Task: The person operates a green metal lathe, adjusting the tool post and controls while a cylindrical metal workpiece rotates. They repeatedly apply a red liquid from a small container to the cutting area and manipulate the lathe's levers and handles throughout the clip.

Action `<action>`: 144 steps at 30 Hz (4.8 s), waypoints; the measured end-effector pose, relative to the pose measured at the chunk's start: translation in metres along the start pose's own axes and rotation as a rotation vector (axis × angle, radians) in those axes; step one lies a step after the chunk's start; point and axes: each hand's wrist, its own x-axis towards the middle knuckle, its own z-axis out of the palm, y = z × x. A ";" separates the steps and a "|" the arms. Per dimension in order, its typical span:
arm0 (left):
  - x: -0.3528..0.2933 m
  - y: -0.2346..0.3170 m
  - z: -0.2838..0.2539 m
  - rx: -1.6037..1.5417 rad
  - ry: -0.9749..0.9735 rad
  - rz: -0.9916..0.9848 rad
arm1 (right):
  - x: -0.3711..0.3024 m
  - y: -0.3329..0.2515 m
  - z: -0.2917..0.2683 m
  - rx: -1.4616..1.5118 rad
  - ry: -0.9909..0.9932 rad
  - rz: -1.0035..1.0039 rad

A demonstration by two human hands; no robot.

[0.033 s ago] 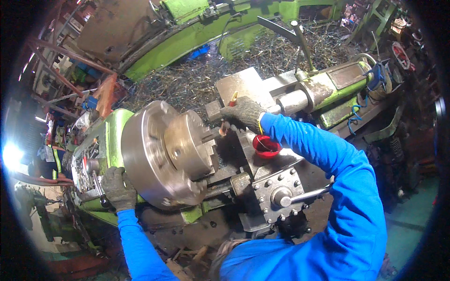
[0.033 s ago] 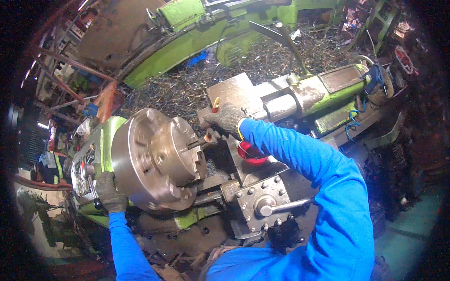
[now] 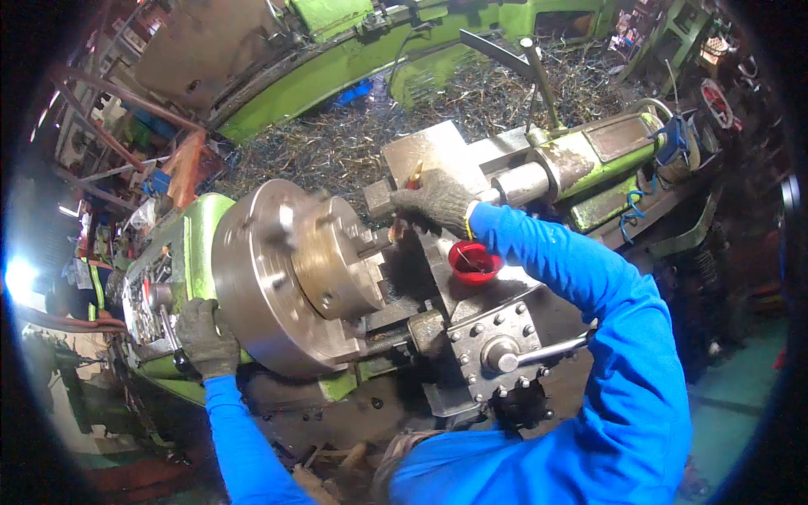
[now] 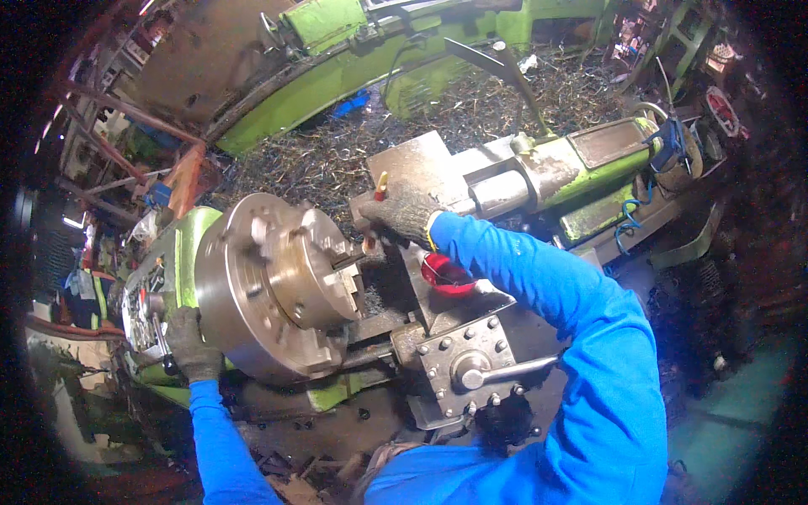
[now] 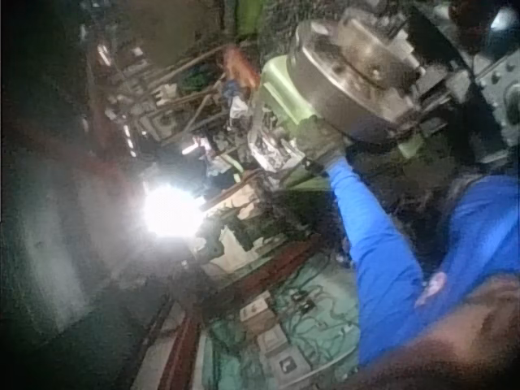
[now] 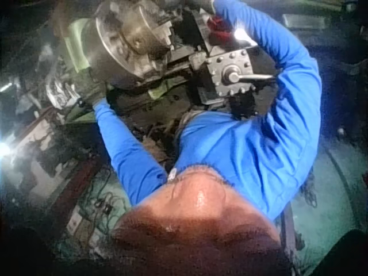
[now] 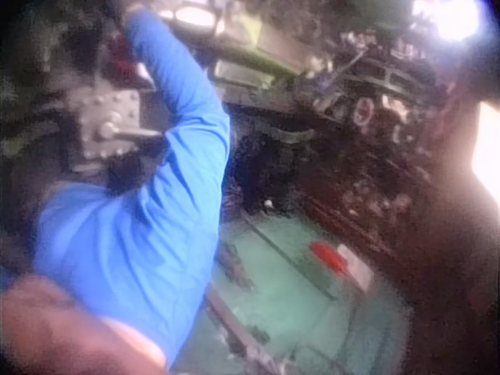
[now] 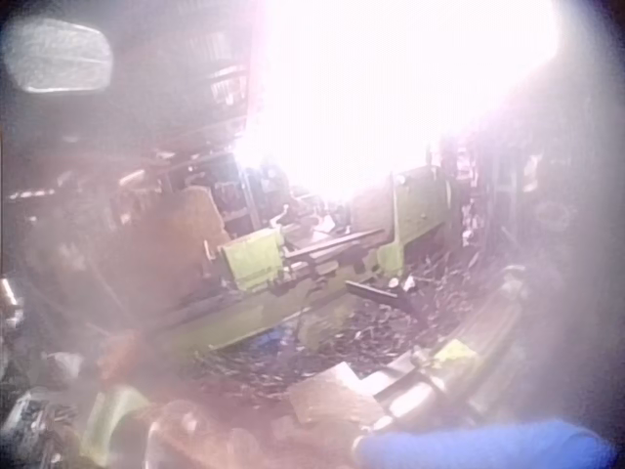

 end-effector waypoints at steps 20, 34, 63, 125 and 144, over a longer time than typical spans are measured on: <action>-0.009 -0.011 0.002 -0.022 0.045 -0.012 | -0.163 0.085 -0.071 -0.648 -0.104 -0.078; -0.022 -0.026 0.020 -0.040 0.208 0.022 | -0.182 0.082 -0.079 -0.374 -0.042 -0.070; -0.206 0.419 -0.079 -0.918 0.197 -0.547 | -0.400 0.232 -0.345 -0.285 0.942 0.114; -0.162 0.449 -0.004 -0.445 0.161 -0.487 | -0.554 0.186 -0.110 -0.032 0.401 0.179; -0.155 0.452 -0.030 -0.798 0.243 -0.565 | -0.625 0.223 -0.489 -0.368 1.141 0.232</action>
